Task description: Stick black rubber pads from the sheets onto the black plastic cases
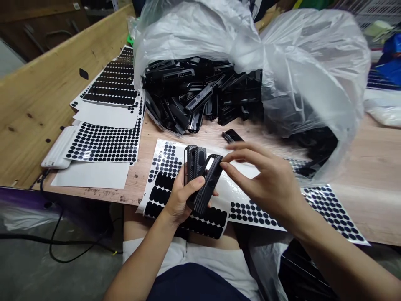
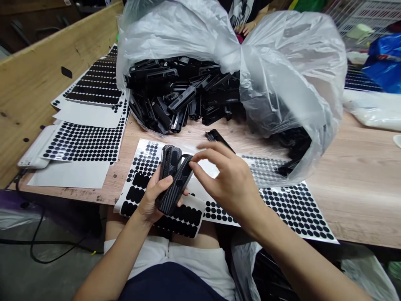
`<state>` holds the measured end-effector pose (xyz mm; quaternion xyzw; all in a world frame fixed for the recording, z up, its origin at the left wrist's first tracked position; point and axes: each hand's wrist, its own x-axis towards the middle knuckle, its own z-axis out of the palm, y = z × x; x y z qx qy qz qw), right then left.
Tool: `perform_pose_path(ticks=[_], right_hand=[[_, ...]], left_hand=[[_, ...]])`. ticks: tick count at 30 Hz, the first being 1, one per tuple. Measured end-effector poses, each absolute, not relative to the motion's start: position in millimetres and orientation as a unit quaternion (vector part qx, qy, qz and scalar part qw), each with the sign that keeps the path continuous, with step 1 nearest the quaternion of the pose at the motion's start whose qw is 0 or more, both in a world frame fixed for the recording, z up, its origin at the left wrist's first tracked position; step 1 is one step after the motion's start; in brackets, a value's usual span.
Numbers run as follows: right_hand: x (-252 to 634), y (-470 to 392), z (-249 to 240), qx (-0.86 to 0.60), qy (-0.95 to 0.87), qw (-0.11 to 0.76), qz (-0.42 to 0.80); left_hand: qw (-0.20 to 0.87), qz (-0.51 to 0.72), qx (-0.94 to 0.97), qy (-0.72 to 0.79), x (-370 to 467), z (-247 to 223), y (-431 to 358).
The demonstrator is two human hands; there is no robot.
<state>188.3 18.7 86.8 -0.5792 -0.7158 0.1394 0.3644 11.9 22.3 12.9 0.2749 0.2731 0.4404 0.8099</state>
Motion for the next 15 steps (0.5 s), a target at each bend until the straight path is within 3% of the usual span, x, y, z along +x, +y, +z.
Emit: perform_pose_path(ticks=[3,8,12,15], right_hand=[[188.0,18.5,82.2,-0.594,-0.708,0.376,0.069],[206.0,44.2,61.4,-0.584,-0.694,0.344,0.242],[234.5,75.1,39.2,-0.712,-0.598,0.346,0.123],[248.9,79.4,31.2,-0.748,-0.564,0.326,0.130]], left_hand=[[0.806,0.446,0.271,0.279,12.3,14.8,22.9],[0.802,0.447,0.270,0.290,12.8,18.7,23.5],[0.795,0.457,0.271,0.294,13.0,19.4,23.7],[0.788,0.475,0.254,0.297,13.5,20.1,24.3]])
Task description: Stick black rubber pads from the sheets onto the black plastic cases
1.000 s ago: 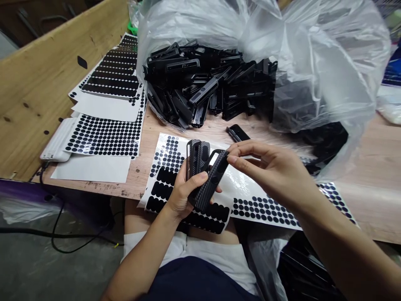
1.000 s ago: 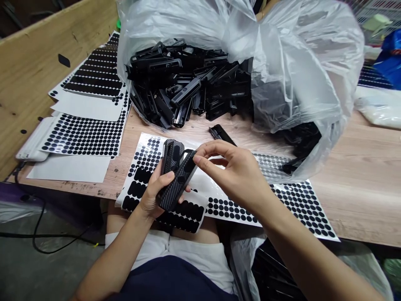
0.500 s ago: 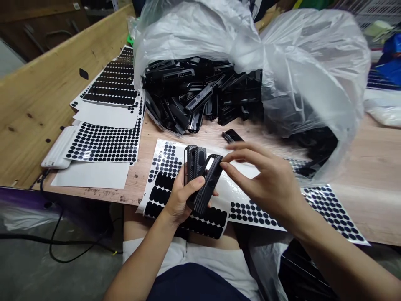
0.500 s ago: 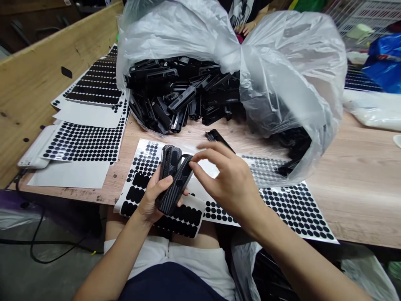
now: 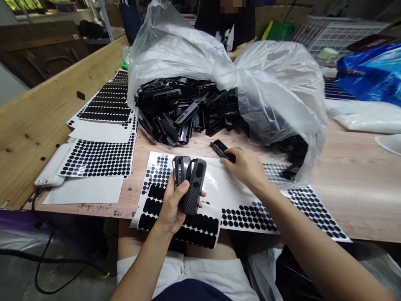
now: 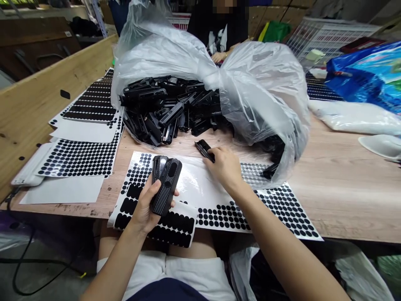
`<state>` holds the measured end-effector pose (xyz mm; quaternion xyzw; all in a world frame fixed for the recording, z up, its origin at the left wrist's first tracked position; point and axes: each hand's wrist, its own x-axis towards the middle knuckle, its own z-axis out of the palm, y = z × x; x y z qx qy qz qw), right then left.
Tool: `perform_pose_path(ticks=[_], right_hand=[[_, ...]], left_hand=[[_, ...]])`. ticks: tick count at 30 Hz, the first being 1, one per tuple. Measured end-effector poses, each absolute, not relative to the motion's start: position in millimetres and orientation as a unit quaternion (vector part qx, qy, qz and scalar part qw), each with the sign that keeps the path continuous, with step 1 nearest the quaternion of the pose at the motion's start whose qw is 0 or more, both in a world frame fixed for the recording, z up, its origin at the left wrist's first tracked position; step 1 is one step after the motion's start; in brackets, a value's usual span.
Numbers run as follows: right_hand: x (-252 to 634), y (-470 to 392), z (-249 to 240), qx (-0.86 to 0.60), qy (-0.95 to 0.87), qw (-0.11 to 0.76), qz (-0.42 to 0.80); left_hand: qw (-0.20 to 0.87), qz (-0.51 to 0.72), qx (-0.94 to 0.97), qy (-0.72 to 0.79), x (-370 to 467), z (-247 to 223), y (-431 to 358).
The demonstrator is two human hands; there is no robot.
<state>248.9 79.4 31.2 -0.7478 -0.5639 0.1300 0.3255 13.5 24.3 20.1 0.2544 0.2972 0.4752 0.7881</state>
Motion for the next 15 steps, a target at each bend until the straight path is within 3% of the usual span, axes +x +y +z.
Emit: perform_pose_path(ticks=[3,6,9,15], right_hand=[[248.6,63.8,38.6,-0.734,-0.535,0.377,0.180],[235.9,39.0,57.7,-0.636,-0.446,0.473,0.417],[219.1,17.1,76.7,-0.520,-0.385,0.468,0.602],[202.9,-0.9,90.3,-0.499,-0.390,0.448,0.631]], left_hand=[[0.788,0.483,0.229,0.305,14.6,20.4,25.4],[0.787,0.486,0.217,0.310,15.9,19.5,26.8],[0.784,0.485,0.219,0.320,16.4,18.3,26.9],[0.773,0.502,0.218,0.321,17.1,17.0,23.9]])
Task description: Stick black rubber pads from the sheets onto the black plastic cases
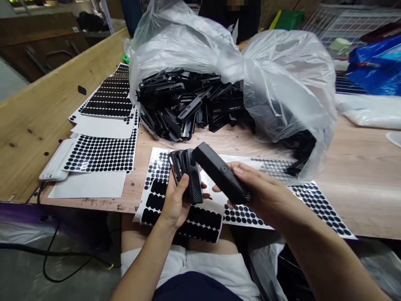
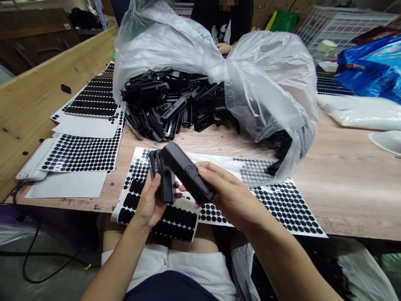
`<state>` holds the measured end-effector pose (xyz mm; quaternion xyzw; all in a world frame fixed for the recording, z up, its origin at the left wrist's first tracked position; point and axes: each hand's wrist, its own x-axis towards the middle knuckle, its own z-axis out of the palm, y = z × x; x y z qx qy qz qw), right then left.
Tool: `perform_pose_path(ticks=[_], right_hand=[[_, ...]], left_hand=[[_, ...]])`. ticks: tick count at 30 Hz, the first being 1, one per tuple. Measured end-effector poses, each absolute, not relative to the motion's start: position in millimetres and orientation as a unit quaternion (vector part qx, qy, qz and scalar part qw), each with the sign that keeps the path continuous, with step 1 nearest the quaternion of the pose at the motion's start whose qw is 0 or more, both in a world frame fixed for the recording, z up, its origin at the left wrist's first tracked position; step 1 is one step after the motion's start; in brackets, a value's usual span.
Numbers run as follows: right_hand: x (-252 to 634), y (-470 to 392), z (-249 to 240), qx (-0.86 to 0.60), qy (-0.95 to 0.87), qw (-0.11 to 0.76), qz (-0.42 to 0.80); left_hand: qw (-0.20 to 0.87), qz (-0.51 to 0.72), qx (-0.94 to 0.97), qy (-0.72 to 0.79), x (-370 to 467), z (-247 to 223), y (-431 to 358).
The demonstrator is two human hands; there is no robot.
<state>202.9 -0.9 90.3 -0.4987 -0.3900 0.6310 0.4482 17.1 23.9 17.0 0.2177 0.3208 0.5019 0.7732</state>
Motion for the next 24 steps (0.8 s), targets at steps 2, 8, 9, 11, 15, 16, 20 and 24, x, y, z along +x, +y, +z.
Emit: perform_pose_path(ticks=[2,8,9,11,15,16,20,24], right_hand=[[206.6,1.4,93.8,-0.490,-0.441,0.387,0.645],[205.7,25.6,106.2,-0.532,-0.629,0.285,0.491],[201.3,29.8,105.4,-0.545,-0.628,0.309,0.462],[194.1,35.2,101.2,-0.558,-0.611,0.358,0.433],[212.0,25.0,87.8,-0.583,-0.557,0.404,0.432],[224.9,17.9,83.2,-0.611,-0.556,0.384,0.411],[282.7,-17.6,56.8,-0.726,-0.631,0.170,0.213],[305.7,-40.9,33.0,-0.740,-0.643,0.113,0.163]], left_hand=[[0.776,0.507,0.208,0.313,17.7,16.9,23.9],[0.789,0.485,0.233,0.296,16.3,16.7,25.6],[0.791,0.480,0.242,0.292,15.4,16.7,25.8],[0.799,0.462,0.256,0.289,13.7,16.8,25.7],[0.799,0.448,0.267,0.301,12.7,16.9,24.4],[0.796,0.451,0.268,0.300,13.1,16.7,24.1],[0.794,0.461,0.261,0.298,14.8,15.7,24.5],[0.799,0.457,0.258,0.295,15.6,16.0,25.6]])
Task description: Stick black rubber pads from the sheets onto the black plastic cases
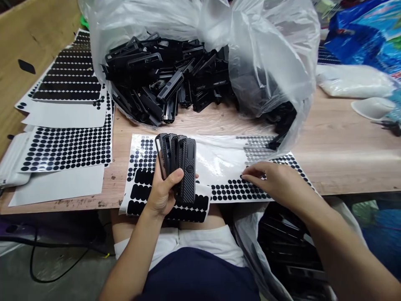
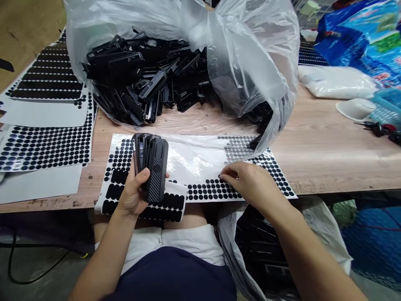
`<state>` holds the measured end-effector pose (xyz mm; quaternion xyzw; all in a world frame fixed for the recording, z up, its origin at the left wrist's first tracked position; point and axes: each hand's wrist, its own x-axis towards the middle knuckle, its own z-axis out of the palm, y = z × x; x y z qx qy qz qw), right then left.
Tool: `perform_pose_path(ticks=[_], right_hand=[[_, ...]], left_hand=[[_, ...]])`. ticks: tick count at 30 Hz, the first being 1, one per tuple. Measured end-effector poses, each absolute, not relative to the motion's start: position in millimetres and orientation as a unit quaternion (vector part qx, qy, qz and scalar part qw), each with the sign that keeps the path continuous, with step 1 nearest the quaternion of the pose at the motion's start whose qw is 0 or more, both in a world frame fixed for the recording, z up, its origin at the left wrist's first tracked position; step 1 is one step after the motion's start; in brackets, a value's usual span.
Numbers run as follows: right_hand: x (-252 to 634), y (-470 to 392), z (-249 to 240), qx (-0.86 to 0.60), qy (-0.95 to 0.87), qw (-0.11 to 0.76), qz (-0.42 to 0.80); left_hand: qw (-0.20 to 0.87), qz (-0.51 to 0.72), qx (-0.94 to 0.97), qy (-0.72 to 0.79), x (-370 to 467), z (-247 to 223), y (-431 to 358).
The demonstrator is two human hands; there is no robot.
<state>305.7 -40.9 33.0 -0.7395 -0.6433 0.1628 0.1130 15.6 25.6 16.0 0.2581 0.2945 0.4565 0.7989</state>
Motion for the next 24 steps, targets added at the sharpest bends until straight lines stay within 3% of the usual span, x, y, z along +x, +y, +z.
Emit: perform_pose_path(ticks=[7,12,14,24], right_hand=[[297.7,-27.8,51.0,-0.749,-0.602,0.115,0.253],[238.7,-9.3,80.6,-0.649,-0.479,0.360,0.469],[210.6,-2.1,86.6,-0.593,-0.431,0.406,0.545],[181.3,9.6,88.2,-0.590,-0.452,0.392,0.542]], left_hand=[[0.802,0.461,0.248,0.288,15.7,16.7,24.9],[0.801,0.465,0.251,0.282,16.7,15.5,23.8],[0.792,0.474,0.254,0.290,17.7,14.8,23.1],[0.793,0.484,0.244,0.278,18.8,15.0,21.9]])
